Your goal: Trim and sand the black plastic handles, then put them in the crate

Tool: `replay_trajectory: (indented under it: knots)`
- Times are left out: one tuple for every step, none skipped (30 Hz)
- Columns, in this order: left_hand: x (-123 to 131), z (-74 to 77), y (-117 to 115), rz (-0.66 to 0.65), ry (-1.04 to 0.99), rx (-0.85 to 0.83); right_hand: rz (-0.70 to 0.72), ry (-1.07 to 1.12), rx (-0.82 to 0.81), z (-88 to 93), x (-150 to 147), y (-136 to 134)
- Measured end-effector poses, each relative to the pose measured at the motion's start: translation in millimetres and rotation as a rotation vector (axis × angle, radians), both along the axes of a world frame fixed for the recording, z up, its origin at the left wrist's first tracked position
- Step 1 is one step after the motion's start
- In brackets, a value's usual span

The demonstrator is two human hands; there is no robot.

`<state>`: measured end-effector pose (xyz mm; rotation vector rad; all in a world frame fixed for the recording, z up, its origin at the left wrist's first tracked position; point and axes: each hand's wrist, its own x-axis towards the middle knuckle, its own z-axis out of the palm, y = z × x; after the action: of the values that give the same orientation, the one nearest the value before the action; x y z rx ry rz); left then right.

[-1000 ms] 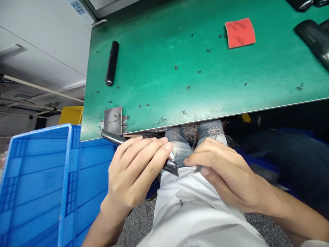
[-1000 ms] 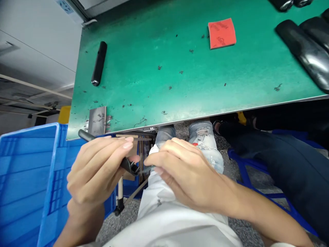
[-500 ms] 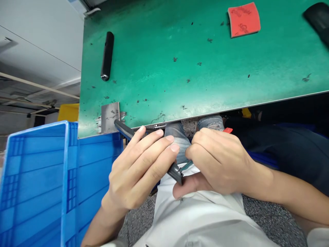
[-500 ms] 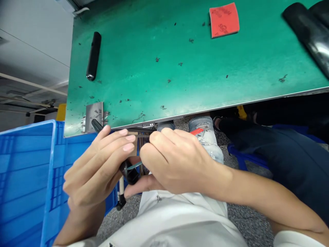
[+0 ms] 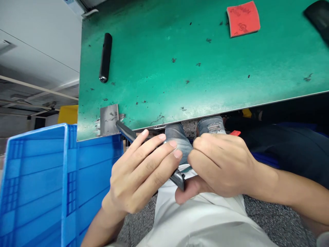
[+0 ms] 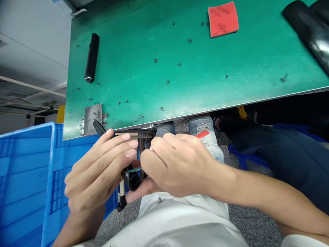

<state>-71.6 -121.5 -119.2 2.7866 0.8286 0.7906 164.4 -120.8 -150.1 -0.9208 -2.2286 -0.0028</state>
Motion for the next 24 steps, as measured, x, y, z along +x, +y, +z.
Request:
replay_trajectory:
  knots:
    - [0.3,-0.1,0.2,0.000,-0.002,0.001,-0.005,0.002,0.009,-0.9,0.1,-0.5]
    - [0.7,-0.2,0.5,-0.001,0.000,0.001,-0.010,0.006,0.018,-1.8,0.2,-0.9]
    - [0.9,0.0,0.9,-0.003,0.002,0.001,-0.013,0.010,0.026,-2.7,0.3,-1.3]
    - [1.1,0.3,1.4,-0.006,0.007,-0.003,-0.019,0.018,0.034,-3.6,0.5,-1.7]
    - [1.2,0.8,2.0,-0.012,0.013,-0.010,-0.019,0.022,0.040,-4.4,0.7,-1.9]
    - [1.2,1.5,2.7,-0.019,0.022,-0.019,-0.018,0.024,0.046,-5.1,0.9,-2.0]
    - [1.1,2.1,3.5,-0.028,0.029,-0.027,-0.016,0.025,0.051,-5.7,1.2,-2.2]
    - [0.9,2.8,4.3,-0.038,0.034,-0.033,-0.013,0.025,0.056,-6.2,1.6,-2.3]
    - [0.7,3.4,5.1,-0.045,0.038,-0.039,-0.011,0.026,0.060,-6.7,2.0,-2.4]
    - [0.4,3.8,5.7,-0.048,0.043,-0.044,-0.009,0.026,0.065,-7.2,2.4,-2.5]
    - [0.2,4.1,6.2,-0.050,0.045,-0.047,-0.009,0.026,0.068,-7.6,2.8,-2.6]
    - [-0.1,4.3,6.4,-0.050,0.048,-0.051,-0.010,0.024,0.072,-8.1,3.2,-2.6]
    - [-0.3,4.3,6.3,-0.049,0.049,-0.052,-0.010,0.019,0.076,-8.5,3.6,-2.5]
    - [-0.5,4.1,6.0,-0.045,0.049,-0.053,-0.009,0.014,0.083,-8.9,3.8,-2.2]
    - [-0.8,3.7,5.5,-0.038,0.047,-0.051,-0.010,0.013,0.093,-9.2,3.9,-1.8]
    - [-1.2,3.3,4.9,-0.024,0.046,-0.051,-0.013,0.018,0.106,-9.5,3.8,-1.3]
    - [-1.6,2.7,4.3,-0.010,0.044,-0.049,-0.016,0.026,0.119,-9.7,3.5,-0.7]
    - [-2.0,2.2,3.7,0.001,0.043,-0.048,-0.018,0.036,0.131,-9.9,3.1,-0.1]
    - [-2.3,1.7,3.2,0.006,0.040,-0.049,-0.020,0.046,0.142,-9.9,2.7,0.4]
    - [-2.6,1.2,2.9,0.004,0.038,-0.055,-0.020,0.051,0.151,-9.8,2.4,0.7]
    - [-2.7,0.9,2.7,-0.002,0.038,-0.059,-0.021,0.049,0.154,-9.5,2.1,0.9]
    - [-2.5,0.7,2.5,-0.008,0.034,-0.064,-0.021,0.048,0.161,-9.2,2.1,0.8]
    - [-2.1,0.4,2.5,-0.010,0.030,-0.069,-0.018,0.043,0.164,-8.9,2.2,0.6]
    - [-1.4,0.2,2.4,-0.009,0.024,-0.073,-0.016,0.040,0.168,-8.6,2.4,0.2]
